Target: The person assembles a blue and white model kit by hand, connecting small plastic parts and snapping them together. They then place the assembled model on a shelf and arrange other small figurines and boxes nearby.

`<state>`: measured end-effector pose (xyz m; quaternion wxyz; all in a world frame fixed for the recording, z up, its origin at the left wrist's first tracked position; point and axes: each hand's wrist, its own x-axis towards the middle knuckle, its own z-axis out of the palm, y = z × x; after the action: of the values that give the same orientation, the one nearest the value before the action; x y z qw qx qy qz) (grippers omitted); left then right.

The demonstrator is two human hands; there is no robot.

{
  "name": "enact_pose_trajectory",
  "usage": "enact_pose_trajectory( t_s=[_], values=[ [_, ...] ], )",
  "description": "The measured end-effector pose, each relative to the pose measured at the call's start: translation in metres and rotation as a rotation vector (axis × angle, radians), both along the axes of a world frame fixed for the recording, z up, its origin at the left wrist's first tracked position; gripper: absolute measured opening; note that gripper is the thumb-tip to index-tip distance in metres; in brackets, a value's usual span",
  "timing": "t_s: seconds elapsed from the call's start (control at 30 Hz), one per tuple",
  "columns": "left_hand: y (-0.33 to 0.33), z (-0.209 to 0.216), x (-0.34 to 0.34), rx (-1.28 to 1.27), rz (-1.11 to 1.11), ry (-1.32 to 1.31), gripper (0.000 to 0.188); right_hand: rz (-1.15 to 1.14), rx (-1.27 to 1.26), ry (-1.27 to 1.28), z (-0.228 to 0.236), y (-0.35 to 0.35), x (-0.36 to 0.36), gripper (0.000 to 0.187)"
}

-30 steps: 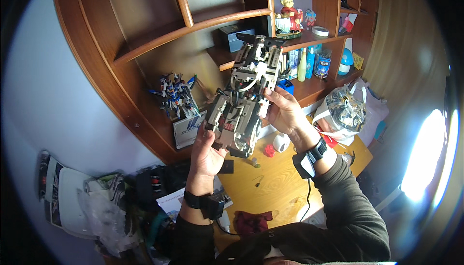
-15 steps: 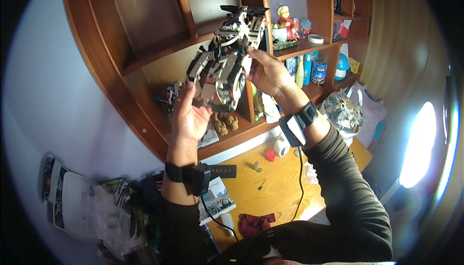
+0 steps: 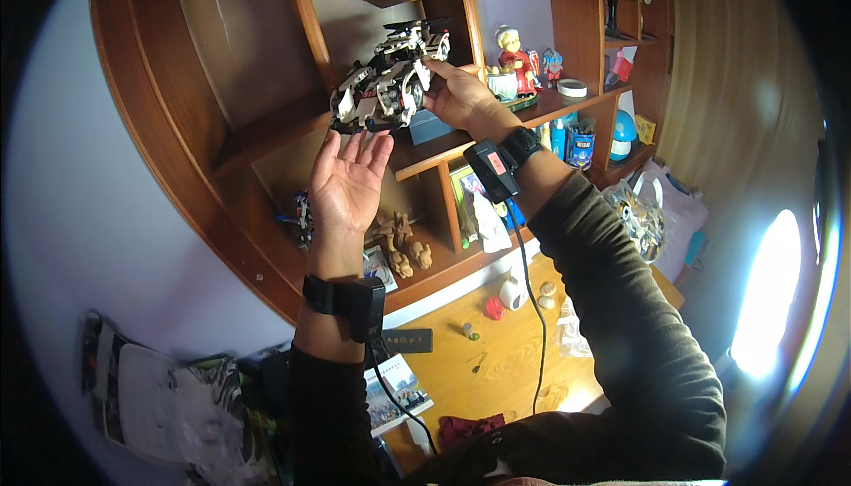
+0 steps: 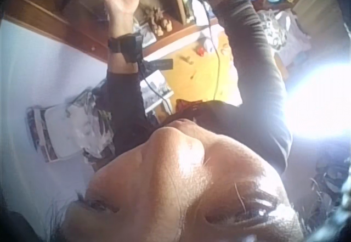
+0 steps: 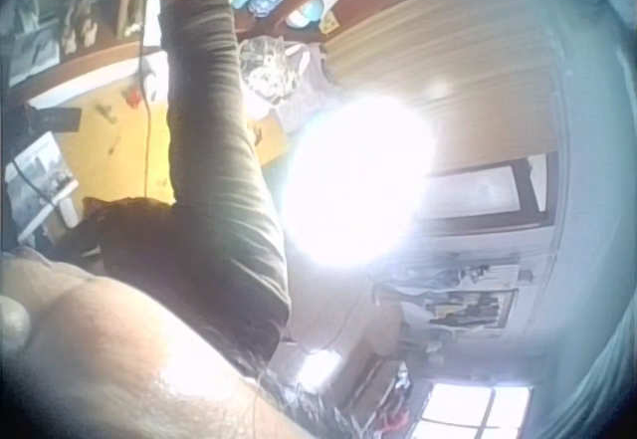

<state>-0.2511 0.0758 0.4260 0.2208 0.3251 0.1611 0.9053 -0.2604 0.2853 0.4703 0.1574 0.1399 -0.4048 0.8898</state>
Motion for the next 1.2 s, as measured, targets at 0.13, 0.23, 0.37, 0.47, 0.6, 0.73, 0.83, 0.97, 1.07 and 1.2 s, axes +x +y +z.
enact_pose_trajectory(
  t_s=[0.13, 0.23, 0.37, 0.47, 0.6, 0.73, 0.83, 0.97, 1.07, 1.2],
  values=[
    [0.008, 0.009, -0.01, -0.056, 0.061, -0.005, 0.015, -0.011, -0.013, -0.031, 0.003, 0.01, -0.025, 0.007],
    [0.013, 0.013, -0.023, -0.081, 0.063, -0.018, 0.011, 0.001, -0.022, -0.036, 0.004, 0.014, -0.039, 0.011],
    [0.02, 0.01, -0.035, -0.111, 0.131, 0.001, 0.009, -0.021, 0.042, -0.07, 0.007, 0.019, -0.046, 0.014],
    [0.025, 0.011, -0.042, -0.126, 0.128, -0.018, 0.012, -0.048, 0.16, -0.113, 0.013, 0.024, -0.044, 0.017],
    [0.029, 0.011, -0.045, -0.124, 0.142, -0.004, 0.017, -0.162, 0.359, -0.247, 0.021, 0.028, -0.038, 0.035],
    [0.033, 0.011, -0.046, -0.131, 0.161, 0.023, 0.021, -0.332, 0.557, -0.313, 0.025, 0.031, -0.036, 0.042],
    [0.039, 0.012, -0.05, -0.139, 0.177, 0.032, 0.022, -0.467, 0.649, -0.347, 0.026, 0.029, -0.039, 0.035],
    [0.043, 0.011, -0.057, -0.108, 0.139, -0.018, 0.024, -0.553, 0.733, -0.266, 0.02, 0.023, -0.033, 0.039],
    [0.043, 0.01, -0.057, -0.071, 0.132, -0.023, 0.027, -0.975, 0.992, -0.007, 0.008, 0.015, -0.017, 0.053],
    [0.043, 0.01, -0.055, -0.003, 0.105, -0.03, 0.029, -0.805, 1.123, 0.276, -0.01, 0.0, 0.003, 0.09]
  ],
)
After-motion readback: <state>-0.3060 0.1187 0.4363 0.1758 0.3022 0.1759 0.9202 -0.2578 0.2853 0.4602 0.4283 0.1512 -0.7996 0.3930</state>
